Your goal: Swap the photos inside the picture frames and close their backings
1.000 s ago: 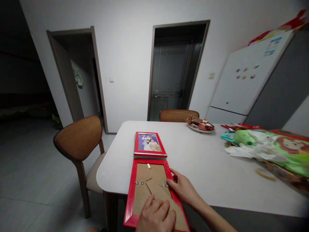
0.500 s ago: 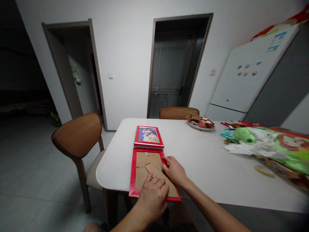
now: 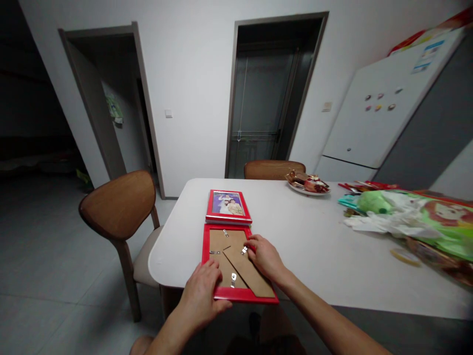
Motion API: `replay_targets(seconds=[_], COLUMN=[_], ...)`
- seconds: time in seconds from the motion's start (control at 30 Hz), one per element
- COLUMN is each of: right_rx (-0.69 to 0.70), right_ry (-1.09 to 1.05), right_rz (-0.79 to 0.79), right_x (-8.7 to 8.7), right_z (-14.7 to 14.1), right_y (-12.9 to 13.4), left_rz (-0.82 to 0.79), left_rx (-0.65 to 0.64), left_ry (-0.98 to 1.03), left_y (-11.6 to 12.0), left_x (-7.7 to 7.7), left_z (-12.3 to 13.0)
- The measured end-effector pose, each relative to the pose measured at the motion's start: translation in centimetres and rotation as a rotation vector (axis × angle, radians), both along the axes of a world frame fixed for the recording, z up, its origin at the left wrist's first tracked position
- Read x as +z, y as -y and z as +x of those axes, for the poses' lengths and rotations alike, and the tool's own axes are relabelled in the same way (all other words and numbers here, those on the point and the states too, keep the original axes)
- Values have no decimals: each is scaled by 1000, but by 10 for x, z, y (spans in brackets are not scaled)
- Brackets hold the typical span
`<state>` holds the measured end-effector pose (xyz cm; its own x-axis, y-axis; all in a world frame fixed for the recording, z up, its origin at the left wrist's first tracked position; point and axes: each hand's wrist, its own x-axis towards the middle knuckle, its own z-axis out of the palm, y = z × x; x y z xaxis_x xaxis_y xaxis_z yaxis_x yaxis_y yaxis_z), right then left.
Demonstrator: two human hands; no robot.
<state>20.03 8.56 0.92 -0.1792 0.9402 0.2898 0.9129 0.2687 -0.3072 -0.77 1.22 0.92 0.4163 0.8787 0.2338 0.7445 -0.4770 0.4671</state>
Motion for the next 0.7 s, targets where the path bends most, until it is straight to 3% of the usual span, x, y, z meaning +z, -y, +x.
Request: replay_targets(seconds=[0.13, 0.33, 0.5, 0.7], right_rx=[-12, 251, 184, 98], right_ry=[28, -32, 12, 12], right_rz=[53, -8, -6, 18], right_x=[4, 11, 10, 7], right_z=[-12, -62, -84, -75], right_y=[4, 0, -9, -16], left_rz=[-8, 25, 20, -8], left_rx=[7, 27, 25, 15], left_ry=[28, 73, 72, 71], left_y=[0, 3, 2, 2], left_x=[-2, 0, -1, -1], left_z=[0, 1, 1, 1])
